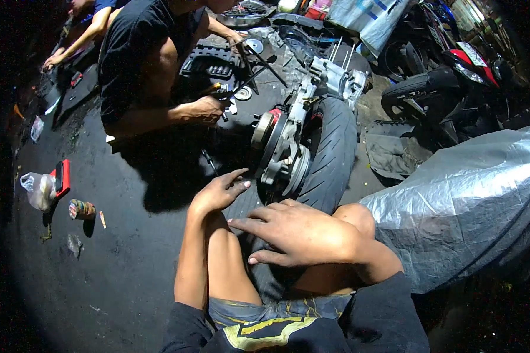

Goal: Inspecting and installing a drive belt on a motorcycle engine.

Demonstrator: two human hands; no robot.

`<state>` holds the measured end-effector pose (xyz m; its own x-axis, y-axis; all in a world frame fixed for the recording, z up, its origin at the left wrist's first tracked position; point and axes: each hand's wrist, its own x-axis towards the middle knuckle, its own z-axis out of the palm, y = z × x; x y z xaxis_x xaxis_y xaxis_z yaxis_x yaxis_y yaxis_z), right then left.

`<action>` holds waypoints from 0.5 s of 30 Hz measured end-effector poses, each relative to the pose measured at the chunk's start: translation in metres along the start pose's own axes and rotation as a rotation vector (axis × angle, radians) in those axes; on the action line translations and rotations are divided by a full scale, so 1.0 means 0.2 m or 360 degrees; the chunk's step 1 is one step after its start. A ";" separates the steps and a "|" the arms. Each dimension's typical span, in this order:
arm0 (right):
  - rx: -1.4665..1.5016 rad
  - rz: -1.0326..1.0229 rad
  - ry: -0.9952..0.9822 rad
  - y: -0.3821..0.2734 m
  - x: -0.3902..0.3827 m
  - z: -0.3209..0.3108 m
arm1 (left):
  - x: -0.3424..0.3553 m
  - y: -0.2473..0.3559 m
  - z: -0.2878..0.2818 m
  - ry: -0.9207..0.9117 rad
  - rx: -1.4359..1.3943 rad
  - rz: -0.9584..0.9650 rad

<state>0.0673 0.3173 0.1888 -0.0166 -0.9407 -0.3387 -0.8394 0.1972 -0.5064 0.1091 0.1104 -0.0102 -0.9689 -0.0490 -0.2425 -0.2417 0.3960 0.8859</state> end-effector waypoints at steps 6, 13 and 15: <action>-0.0034 -0.0005 0.0007 0.00 0.00 0.01 | -0.01 0.04 -0.02 -0.0007 0.0035 -0.0027; -0.0032 0.0012 0.0015 0.00 -0.01 0.01 | -0.02 0.04 -0.03 -0.0008 0.0061 -0.0012; -0.0039 0.0015 0.0004 -0.01 -0.01 0.01 | -0.02 0.03 -0.02 0.0038 0.0127 0.0013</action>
<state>0.0699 0.3191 0.1884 -0.0259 -0.9396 -0.3414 -0.8521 0.1993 -0.4839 0.1114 0.1084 -0.0026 -0.9721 -0.0671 -0.2248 -0.2296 0.4680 0.8534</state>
